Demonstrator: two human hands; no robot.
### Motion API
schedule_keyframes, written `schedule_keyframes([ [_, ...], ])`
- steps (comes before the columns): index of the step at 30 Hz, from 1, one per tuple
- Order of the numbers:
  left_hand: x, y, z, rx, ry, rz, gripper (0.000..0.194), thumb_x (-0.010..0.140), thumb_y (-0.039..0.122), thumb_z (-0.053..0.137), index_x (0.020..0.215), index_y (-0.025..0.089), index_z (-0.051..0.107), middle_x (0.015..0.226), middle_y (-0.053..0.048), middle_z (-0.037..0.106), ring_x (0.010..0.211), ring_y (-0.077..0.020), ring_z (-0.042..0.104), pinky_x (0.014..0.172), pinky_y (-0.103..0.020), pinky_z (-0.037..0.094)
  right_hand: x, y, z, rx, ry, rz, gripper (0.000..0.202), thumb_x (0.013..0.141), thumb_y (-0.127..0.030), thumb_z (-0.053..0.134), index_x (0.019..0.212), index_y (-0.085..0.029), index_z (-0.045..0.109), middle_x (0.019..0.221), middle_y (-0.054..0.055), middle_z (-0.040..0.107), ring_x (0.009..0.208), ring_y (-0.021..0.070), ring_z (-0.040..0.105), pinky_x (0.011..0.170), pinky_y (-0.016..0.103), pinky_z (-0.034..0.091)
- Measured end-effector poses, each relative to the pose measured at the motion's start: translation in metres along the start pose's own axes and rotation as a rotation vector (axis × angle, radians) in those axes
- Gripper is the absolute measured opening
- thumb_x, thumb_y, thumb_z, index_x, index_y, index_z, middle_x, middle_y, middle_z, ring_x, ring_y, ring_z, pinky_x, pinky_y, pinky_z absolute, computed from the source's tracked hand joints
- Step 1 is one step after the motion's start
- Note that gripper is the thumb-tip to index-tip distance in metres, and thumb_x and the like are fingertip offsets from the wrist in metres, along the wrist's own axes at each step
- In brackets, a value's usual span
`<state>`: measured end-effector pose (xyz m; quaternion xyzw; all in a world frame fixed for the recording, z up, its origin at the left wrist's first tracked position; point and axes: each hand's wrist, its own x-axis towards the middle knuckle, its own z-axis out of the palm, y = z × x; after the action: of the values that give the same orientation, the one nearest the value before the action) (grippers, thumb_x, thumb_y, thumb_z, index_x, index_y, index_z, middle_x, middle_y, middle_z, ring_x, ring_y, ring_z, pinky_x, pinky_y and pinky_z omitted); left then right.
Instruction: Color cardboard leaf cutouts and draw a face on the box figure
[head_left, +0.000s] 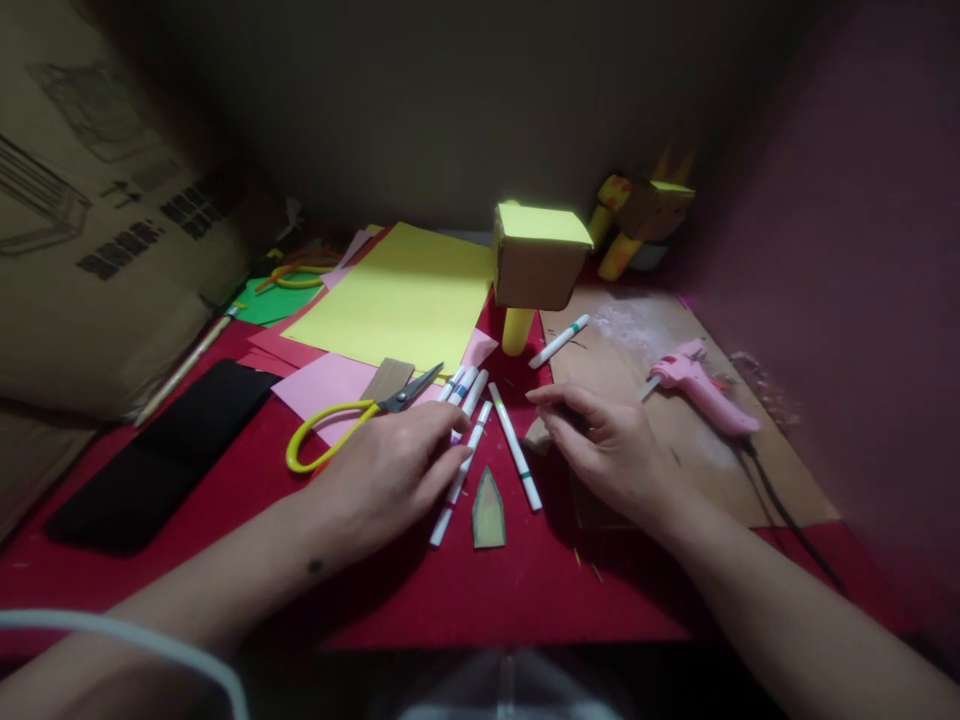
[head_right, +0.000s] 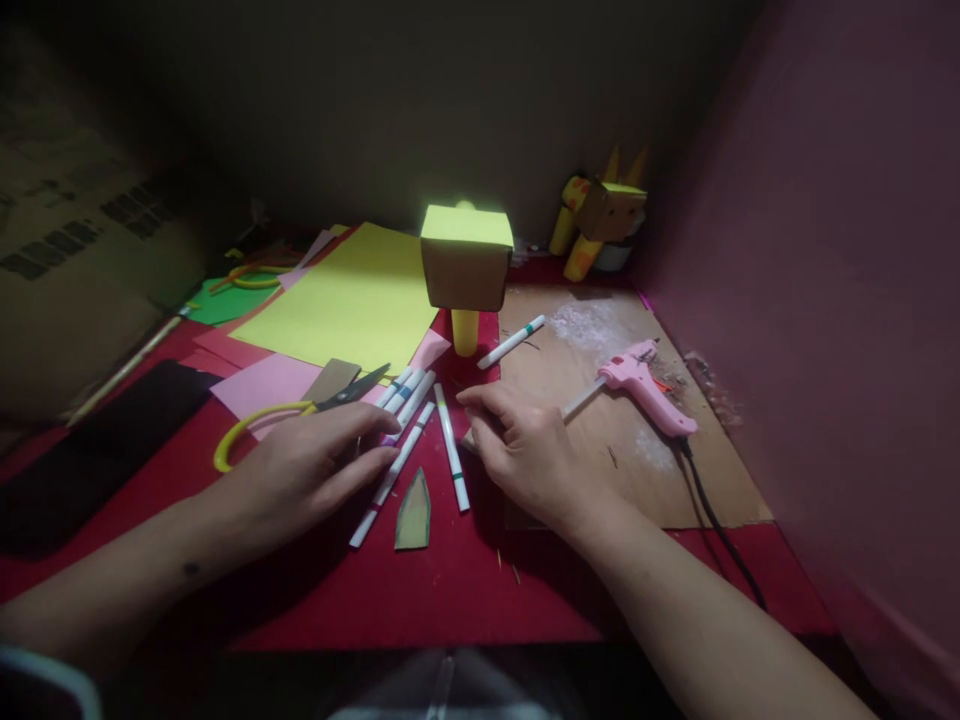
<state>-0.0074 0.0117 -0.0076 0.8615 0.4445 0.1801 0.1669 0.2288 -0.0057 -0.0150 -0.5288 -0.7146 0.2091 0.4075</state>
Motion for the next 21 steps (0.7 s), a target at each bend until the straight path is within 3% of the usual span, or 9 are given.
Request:
schedule_keyframes([
  [7, -0.005, 0.0, 0.006, 0.137, -0.074, 0.037, 0.025, 0.097, 0.033, 0.045, 0.105, 0.02, 0.065, 0.091, -0.007, 0.073, 0.072, -0.021, 0.065, 0.062, -0.031, 0.042, -0.002, 0.001, -0.001, -0.003, -0.052, -0.016, 0.021, 0.092, -0.021, 0.056, 0.103, -0.022, 0.074, 0.076, 0.002, 0.075, 0.07, 0.0175, 0.072, 0.07, 0.031, 0.058],
  [16, 0.003, -0.012, -0.016, 0.051, 0.091, -0.16, 0.031, 0.093, 0.037, 0.046, 0.096, 0.016, 0.069, 0.08, -0.008, 0.071, 0.063, -0.0208, 0.064, 0.057, -0.031, 0.043, 0.004, 0.004, -0.009, -0.056, 0.028, -0.015, 0.019, 0.091, -0.018, 0.057, 0.098, -0.022, 0.074, 0.091, 0.005, 0.08, 0.083, 0.0199, 0.075, 0.077, 0.032, 0.059],
  [21, 0.0, -0.017, -0.011, 0.004, 0.144, -0.053, 0.024, 0.096, 0.034, 0.05, 0.096, 0.018, 0.068, 0.079, -0.004, 0.07, 0.064, -0.0176, 0.063, 0.059, -0.029, 0.043, 0.014, 0.005, -0.023, -0.165, -0.118, -0.001, 0.018, 0.088, -0.012, 0.057, 0.095, -0.021, 0.071, 0.097, 0.006, 0.075, 0.08, 0.0184, 0.072, 0.072, 0.03, 0.055],
])
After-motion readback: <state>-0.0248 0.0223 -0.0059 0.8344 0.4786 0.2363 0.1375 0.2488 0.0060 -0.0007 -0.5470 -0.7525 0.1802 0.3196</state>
